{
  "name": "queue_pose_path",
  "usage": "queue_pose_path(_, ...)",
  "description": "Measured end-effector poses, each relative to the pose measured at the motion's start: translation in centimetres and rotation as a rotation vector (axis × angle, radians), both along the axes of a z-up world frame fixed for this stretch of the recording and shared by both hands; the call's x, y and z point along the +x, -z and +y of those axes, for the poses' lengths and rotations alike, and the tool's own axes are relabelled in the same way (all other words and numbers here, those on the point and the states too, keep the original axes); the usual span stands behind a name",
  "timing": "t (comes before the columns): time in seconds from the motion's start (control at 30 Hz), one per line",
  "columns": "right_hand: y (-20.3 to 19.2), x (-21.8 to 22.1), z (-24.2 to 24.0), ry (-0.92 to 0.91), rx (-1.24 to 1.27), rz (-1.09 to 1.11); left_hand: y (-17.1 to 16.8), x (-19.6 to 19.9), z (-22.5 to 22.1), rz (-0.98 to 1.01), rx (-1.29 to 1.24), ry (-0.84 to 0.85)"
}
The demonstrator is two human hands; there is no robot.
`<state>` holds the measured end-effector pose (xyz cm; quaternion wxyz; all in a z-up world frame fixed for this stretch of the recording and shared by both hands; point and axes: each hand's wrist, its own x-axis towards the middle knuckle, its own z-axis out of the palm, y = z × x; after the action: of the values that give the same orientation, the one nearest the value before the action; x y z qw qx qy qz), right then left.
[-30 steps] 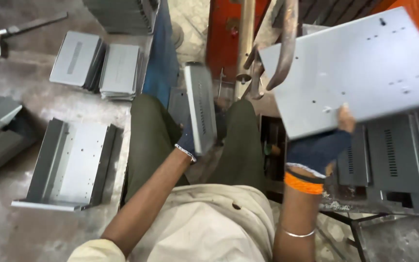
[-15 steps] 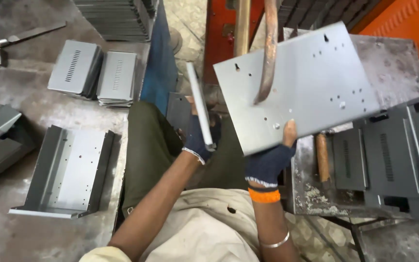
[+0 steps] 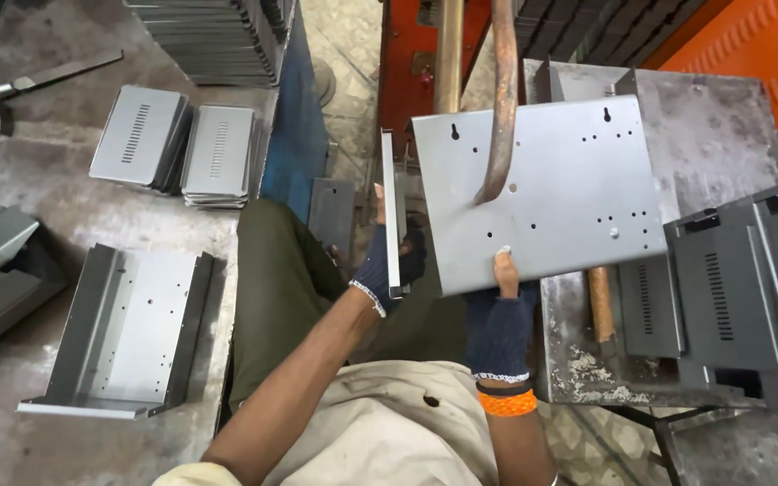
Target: Spot welding and assembling metal box enclosures at a workstation.
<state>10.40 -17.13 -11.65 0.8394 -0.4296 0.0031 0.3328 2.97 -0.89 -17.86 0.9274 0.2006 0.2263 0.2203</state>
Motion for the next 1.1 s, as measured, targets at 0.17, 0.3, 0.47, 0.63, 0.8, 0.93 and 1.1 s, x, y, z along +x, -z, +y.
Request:
queue_pose_path(0.17, 1.0, 0.0, -0.2, 0.028, -0.070, -0.043, -3.8, -0.2, -0.4, 0.294, 0.040, 0.017)
queue_pose_path(0.3, 1.6, 0.3, -0.6, -0.037, -0.163, -0.371, -4.3, 0.3, -0.5, 0.382, 0.141, -0.076)
queue_pose_path(0.47, 1.5, 0.8, -1.2, -0.010, -0.073, -0.033, -5.4, 0.7, -0.3, 0.251, 0.199, -0.126)
queue_pose_path(0.63, 4.5, 0.9, -2.7, -0.014, -0.460, -1.298, -6.4, 1.1, -1.0, 0.354, 0.206, -0.167)
queue_pose_path(0.8, 2.8, 0.2, -0.2, 0.040, -0.005, -0.002, -4.8, 1.3, -1.4, 0.418, 0.253, -0.188)
queue_pose_path(0.93, 0.0, 0.3, 0.4, -0.011, 0.036, -0.074, -4.1, -1.5, -2.5, 0.203, 0.777, -0.208)
queue_pose_path(1.1, -4.8, 0.4, 1.7, -0.077, 0.140, -0.042, -3.8, -2.3, -2.5, 0.028, 1.100, -0.162)
